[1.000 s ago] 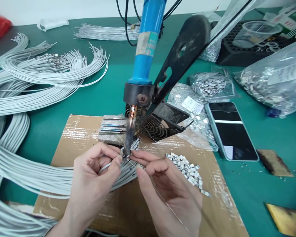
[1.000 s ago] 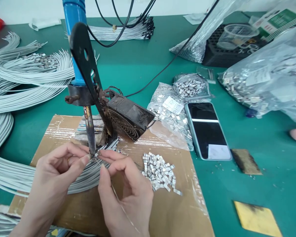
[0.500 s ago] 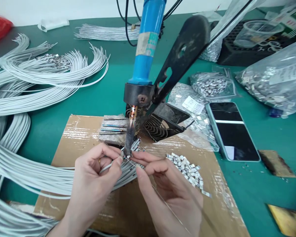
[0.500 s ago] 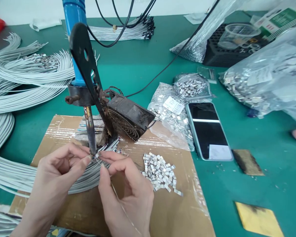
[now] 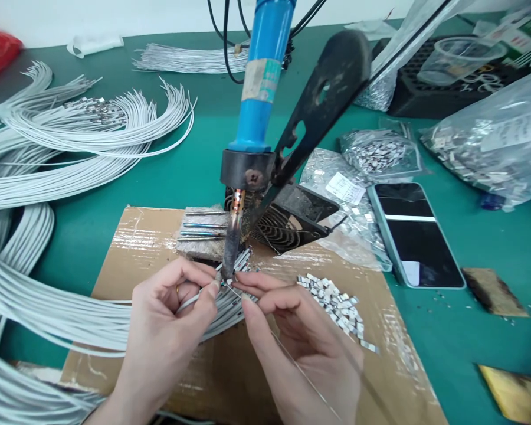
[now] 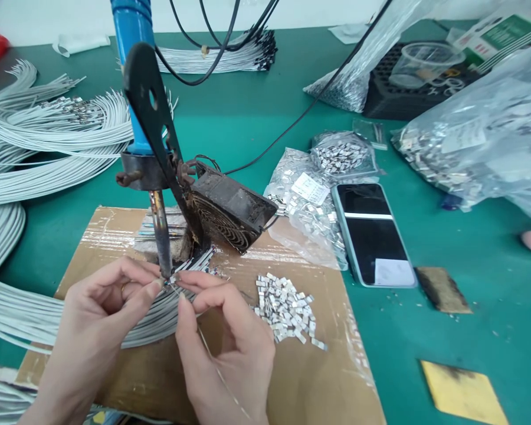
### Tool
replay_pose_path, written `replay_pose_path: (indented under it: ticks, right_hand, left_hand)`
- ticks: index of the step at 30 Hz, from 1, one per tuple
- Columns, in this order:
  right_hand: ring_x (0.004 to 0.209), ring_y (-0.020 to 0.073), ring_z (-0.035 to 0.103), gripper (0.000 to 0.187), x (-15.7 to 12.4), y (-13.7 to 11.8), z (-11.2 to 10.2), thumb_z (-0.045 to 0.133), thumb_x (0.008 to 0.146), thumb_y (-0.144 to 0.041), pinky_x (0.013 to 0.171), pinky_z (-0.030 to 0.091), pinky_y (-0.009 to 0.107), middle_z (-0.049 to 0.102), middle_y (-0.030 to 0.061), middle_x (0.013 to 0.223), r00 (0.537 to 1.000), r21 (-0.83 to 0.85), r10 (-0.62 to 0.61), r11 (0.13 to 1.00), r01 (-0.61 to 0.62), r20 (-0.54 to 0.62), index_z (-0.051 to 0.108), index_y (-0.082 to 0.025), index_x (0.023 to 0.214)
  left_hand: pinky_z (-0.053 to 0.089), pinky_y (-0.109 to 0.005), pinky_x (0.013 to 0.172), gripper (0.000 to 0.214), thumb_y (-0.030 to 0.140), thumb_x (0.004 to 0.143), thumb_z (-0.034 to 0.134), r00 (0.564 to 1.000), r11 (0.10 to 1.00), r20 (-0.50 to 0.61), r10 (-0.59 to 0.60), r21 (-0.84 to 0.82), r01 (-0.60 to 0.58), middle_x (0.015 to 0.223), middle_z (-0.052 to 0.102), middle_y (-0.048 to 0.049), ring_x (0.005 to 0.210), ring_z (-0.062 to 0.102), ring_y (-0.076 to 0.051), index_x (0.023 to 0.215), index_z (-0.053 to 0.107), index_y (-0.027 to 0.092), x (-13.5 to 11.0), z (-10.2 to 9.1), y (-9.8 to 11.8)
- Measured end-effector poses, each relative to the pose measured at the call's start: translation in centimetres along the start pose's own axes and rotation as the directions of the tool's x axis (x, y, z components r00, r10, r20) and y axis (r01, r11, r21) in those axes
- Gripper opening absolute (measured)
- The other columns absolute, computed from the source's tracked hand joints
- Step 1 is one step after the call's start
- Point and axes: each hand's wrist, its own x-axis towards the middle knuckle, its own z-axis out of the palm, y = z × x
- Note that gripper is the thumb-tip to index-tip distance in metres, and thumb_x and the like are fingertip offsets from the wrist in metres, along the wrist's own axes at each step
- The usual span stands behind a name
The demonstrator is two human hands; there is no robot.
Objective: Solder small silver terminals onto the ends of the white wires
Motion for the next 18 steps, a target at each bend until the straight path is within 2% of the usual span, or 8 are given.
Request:
replay_pose_path:
  ticks: [6, 12, 16, 18]
  right_hand:
    - [0.099, 0.0131, 0.078, 0.022, 0.14, 0.10, -0.14, 0.072, 0.093, -0.017, 0.089, 0.060, 0.019, 0.081, -0.0012, 0.102, 1.000, -0.013, -0.029, 1.000, 0.029, -0.005, 0.064, -0.025, 0.075]
    - [0.097, 0.0121, 0.078, 0.021, 0.23, 0.10, -0.12, 0.073, 0.093, -0.016, 0.087, 0.060, 0.017, 0.082, -0.0014, 0.101, 0.999, 0.001, -0.047, 0.999, 0.047, 0.000, 0.065, -0.025, 0.075]
    - [0.096, 0.0102, 0.078, 0.020, 0.26, 0.19, -0.15, 0.074, 0.092, -0.014, 0.088, 0.059, 0.015, 0.082, -0.0031, 0.103, 0.998, -0.010, -0.062, 0.998, 0.062, 0.001, 0.066, -0.025, 0.076]
    - [0.096, 0.0122, 0.079, 0.020, 0.26, 0.21, -0.17, 0.074, 0.091, -0.014, 0.088, 0.060, 0.018, 0.082, -0.0013, 0.103, 0.998, -0.010, -0.066, 0.998, 0.066, -0.001, 0.067, -0.024, 0.076]
  left_hand:
    - [0.039, -0.005, 0.045, 0.013, 0.006, 0.070, 0.080, 1.000, 1.000, 0.007, 0.006, -0.016, -0.006, 0.077, 0.076, 0.0023, 0.046, 0.049, 0.001, 0.064, 0.074, 0.017, -0.08, -0.17, -0.56]
    - [0.033, -0.005, 0.041, 0.013, 0.008, 0.068, 0.080, 0.999, 0.999, 0.006, 0.032, 0.029, -0.032, 0.069, 0.072, 0.0024, 0.042, 0.043, 0.001, 0.061, 0.073, 0.016, 0.02, -0.08, -0.03]
    - [0.037, -0.006, 0.043, 0.013, 0.007, 0.068, 0.081, 0.999, 0.999, 0.021, 0.028, 0.028, -0.029, 0.073, 0.074, 0.0016, 0.045, 0.047, 0.000, 0.063, 0.074, 0.016, -0.21, -0.21, -0.08]
    - [0.038, -0.006, 0.044, 0.014, 0.007, 0.070, 0.081, 0.999, 0.999, 0.029, 0.026, 0.023, -0.027, 0.075, 0.075, 0.0019, 0.046, 0.048, 0.000, 0.064, 0.074, 0.017, -0.33, -0.32, -0.32]
